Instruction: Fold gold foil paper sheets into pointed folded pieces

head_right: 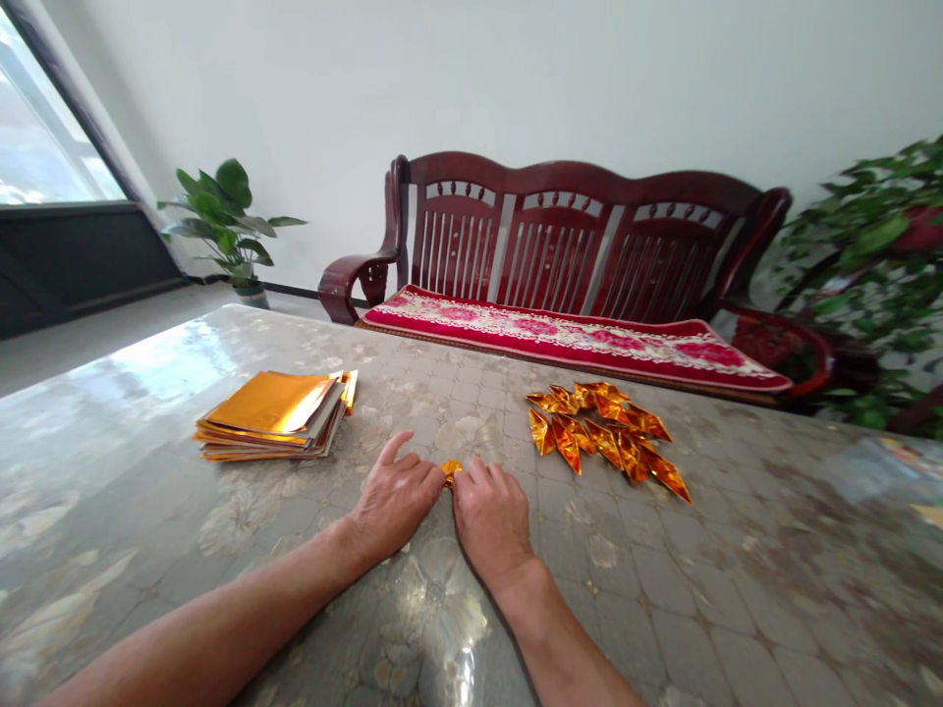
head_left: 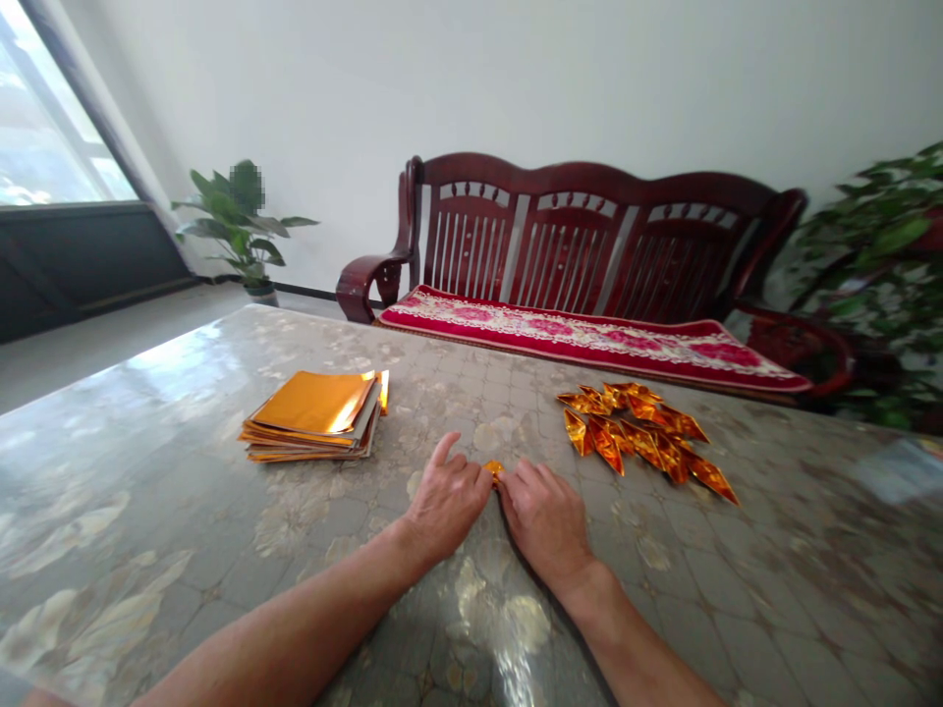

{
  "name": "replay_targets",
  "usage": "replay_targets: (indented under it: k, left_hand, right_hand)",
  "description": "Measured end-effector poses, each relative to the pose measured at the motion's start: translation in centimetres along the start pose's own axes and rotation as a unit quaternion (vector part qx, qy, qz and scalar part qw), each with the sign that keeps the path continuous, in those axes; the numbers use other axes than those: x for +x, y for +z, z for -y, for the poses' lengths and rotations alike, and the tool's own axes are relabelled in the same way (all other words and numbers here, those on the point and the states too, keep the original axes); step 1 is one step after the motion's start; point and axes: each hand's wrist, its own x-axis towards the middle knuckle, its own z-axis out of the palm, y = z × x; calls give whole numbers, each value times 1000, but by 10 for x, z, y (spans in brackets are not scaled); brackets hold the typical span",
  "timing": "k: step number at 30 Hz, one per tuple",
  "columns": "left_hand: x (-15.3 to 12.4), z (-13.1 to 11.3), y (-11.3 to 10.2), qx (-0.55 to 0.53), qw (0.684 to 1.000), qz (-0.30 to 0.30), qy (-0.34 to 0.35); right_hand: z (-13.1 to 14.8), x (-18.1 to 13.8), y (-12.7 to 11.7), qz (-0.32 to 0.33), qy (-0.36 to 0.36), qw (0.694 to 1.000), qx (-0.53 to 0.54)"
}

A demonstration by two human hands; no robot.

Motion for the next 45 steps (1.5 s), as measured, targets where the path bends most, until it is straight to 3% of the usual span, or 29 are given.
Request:
replay_targets:
  k: [14,22,29,34,39,45]
  left_hand:
    - [0,4,2,-86,996,-22,-34]
    - [-2,7,4,-129,991,-16,-39]
    - [0,8,6,-176,983,20,-53]
    - [3,12,2,-263,953,42,-142]
    - [6,13,-1,-342,900,71,-261]
    - [7,12,3,-416,864,102,-266]
  right_hand:
    - [-3,-1,-5,-57,-12,998,22]
    - [-6,1,-3,7,44,993,110]
    - [-12,1,6,6,70,980,186]
    - [-15,0,8,-43,75,953,290]
    - [-21,-1,9,-92,89,926,356]
    - [-24,-3,9,-117,104,911,381]
